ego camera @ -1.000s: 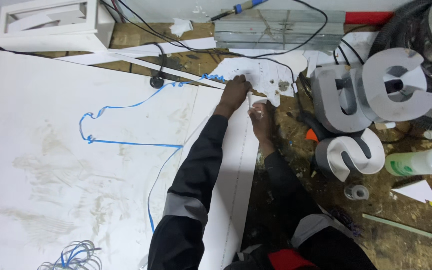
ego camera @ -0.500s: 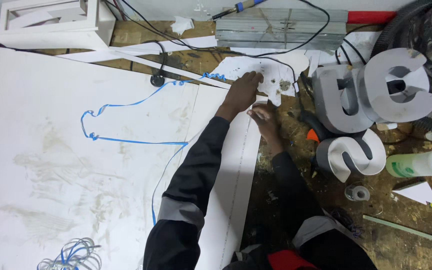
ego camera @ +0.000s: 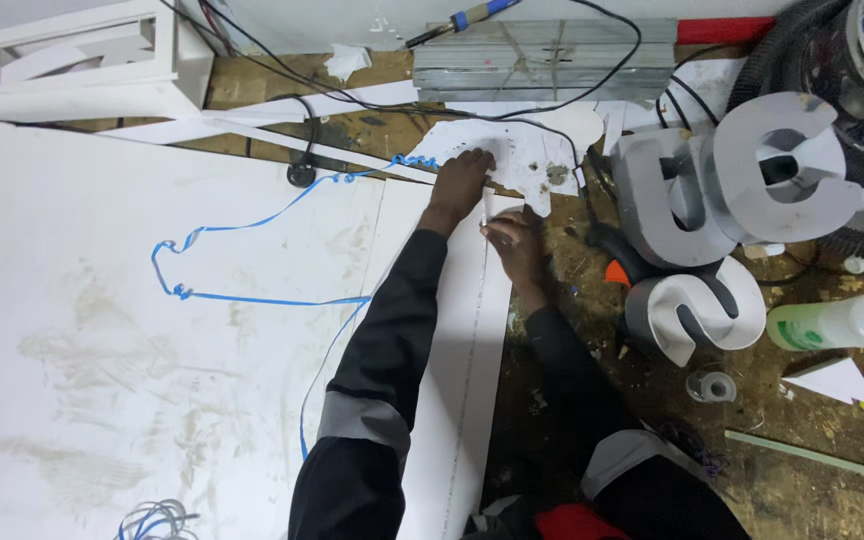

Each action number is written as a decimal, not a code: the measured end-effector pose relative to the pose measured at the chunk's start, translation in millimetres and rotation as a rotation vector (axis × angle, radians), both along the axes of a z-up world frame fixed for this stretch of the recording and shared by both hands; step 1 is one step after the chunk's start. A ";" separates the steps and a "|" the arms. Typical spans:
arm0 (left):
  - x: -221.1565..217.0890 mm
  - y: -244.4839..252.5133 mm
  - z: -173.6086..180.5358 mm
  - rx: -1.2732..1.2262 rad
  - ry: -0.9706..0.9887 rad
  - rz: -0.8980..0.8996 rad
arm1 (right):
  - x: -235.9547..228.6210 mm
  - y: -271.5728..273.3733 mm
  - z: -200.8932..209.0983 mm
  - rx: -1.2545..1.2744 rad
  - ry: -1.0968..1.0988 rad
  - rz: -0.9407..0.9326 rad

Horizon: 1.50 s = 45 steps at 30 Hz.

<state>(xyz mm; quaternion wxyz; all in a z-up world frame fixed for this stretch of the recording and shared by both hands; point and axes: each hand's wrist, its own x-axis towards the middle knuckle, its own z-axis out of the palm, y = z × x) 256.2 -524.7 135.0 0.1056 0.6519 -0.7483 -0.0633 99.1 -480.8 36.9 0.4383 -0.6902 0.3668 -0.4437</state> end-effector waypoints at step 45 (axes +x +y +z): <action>-2.5 -19.4 -18.0 0.091 -0.019 -0.080 | -15.6 116.3 -9.8 -0.218 1.003 0.100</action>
